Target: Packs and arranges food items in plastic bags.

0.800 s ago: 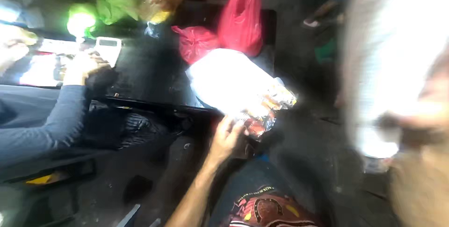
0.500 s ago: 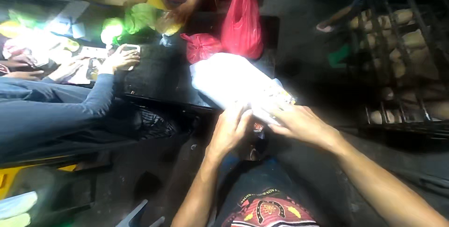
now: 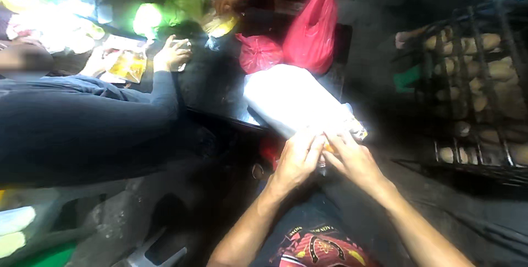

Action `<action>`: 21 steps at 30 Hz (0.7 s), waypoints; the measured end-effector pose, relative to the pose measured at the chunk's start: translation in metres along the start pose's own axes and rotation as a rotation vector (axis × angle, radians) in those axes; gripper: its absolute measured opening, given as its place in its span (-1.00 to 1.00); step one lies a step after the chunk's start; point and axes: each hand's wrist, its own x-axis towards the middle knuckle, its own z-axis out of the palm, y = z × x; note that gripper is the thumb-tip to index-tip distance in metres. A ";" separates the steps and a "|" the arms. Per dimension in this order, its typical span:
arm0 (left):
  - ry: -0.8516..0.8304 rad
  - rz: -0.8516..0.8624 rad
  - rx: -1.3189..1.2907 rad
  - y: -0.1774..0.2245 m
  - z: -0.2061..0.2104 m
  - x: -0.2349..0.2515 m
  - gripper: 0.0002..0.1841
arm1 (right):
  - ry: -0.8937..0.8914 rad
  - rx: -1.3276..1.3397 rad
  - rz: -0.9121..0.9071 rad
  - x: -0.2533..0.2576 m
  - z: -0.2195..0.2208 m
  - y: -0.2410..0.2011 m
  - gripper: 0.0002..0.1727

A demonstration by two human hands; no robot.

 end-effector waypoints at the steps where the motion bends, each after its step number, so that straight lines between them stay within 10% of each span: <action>1: -0.029 -0.017 -0.016 0.003 -0.001 0.000 -0.68 | 0.007 0.055 -0.018 0.010 0.002 -0.009 -0.66; 8: -0.001 -0.078 -0.133 0.002 -0.023 -0.003 -0.70 | -0.295 0.337 -0.281 0.027 -0.007 -0.002 -0.54; 12: 0.037 -0.012 -0.138 -0.004 -0.022 -0.015 -0.70 | 0.194 0.287 -0.032 0.012 -0.032 0.074 -0.65; 18: 0.168 -0.005 -0.165 -0.001 -0.003 -0.025 -0.72 | -0.066 0.394 0.208 0.024 0.014 0.165 -0.31; 21: 0.175 -0.020 -0.175 0.000 0.007 -0.026 -0.71 | -0.067 0.406 0.209 0.040 0.029 0.163 -0.45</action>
